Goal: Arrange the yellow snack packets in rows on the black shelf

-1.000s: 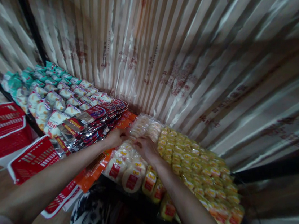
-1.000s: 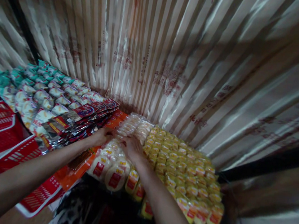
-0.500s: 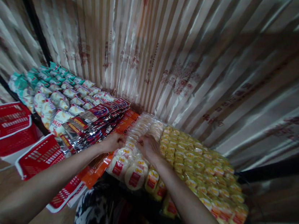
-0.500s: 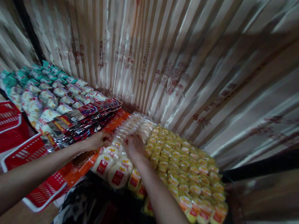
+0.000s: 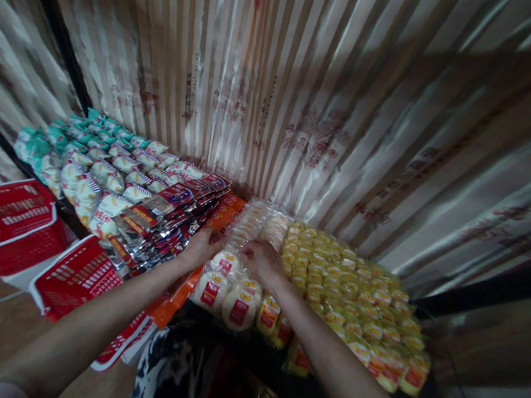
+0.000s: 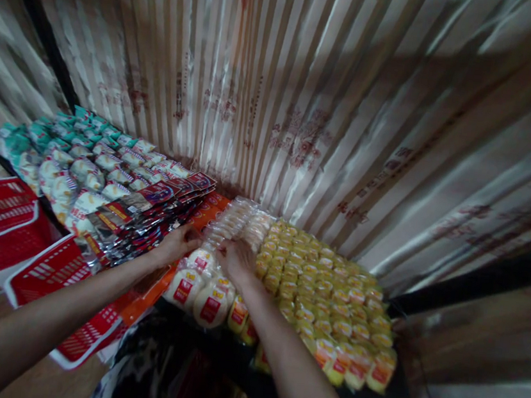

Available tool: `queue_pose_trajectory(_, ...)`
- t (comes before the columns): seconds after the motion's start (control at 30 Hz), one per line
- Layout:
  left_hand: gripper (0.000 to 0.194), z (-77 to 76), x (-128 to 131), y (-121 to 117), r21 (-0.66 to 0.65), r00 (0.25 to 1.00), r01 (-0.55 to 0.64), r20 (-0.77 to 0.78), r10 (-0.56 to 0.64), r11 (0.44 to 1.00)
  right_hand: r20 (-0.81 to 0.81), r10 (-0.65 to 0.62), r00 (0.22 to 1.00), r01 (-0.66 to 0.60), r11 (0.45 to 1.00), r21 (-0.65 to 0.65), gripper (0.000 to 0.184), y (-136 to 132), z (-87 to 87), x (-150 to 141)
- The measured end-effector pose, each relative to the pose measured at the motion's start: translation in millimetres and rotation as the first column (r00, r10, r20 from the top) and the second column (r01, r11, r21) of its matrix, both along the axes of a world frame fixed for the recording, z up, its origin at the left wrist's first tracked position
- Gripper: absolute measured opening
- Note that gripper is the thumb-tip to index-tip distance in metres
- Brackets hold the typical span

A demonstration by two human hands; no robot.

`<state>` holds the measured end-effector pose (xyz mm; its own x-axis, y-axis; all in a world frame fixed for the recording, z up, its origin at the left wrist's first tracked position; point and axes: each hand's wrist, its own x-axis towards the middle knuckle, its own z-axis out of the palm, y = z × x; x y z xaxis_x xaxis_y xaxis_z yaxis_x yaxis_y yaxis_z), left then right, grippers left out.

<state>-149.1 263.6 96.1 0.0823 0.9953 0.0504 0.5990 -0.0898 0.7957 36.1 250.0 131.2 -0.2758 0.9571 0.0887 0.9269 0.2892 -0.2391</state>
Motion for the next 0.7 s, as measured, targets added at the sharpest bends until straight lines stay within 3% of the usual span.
queue_pose_trajectory(0.07, 0.023, 5.5, -11.7, -4.3, -0.040, 0.993, -0.013, -0.114, 0.009, 0.999, -0.001, -0.003, 1.000, 0.003, 1.000, -0.008, 0.017, -0.5, 0.1, -2.1)
queue_pose_trajectory(0.13, 0.026, 8.3, -22.0, -10.2, -0.119, 0.980, 0.114, -0.148, -0.131, 0.986, -0.002, 0.005, 1.000, -0.005, 1.000, -0.016, 0.017, 0.4, -0.6, -3.6)
queue_pose_trajectory(0.23, 0.015, 5.6, -26.9, -18.5, -0.191, 0.936, 0.323, -0.079, -0.342, 0.927, 0.004, 0.006, 1.000, -0.006, 1.000, -0.025, 0.015, 2.3, -1.7, -4.9)
queue_pose_trajectory(0.3, 0.010, 0.2, -23.4, -21.3, -0.184, 0.950, 0.303, -0.017, -0.312, 0.935, 0.000, 0.014, 1.000, -0.014, 1.000, -0.019, 0.013, 2.2, -1.4, -4.9)
queue_pose_trajectory(0.43, 0.011, -11.1, -12.2, -22.6, -0.110, 0.988, 0.143, 0.080, -0.134, 0.984, -0.073, 0.094, 0.993, -0.088, 0.992, 0.088, 0.014, -3.0, 1.8, -3.4)
queue_pose_trajectory(0.6, 0.007, -15.6, -6.4, -30.2, -0.007, 0.991, 0.094, -0.092, -0.095, 0.996, -0.101, 0.201, 0.974, -0.193, 0.977, 0.087, 0.013, -9.6, 2.9, -1.4)
queue_pose_trajectory(0.7, 0.008, -11.9, -4.9, -37.3, 0.016, 0.979, 0.082, -0.189, -0.078, 0.996, -0.138, 0.164, 0.977, -0.149, 0.983, 0.110, 0.014, -4.4, 0.8, 8.5)
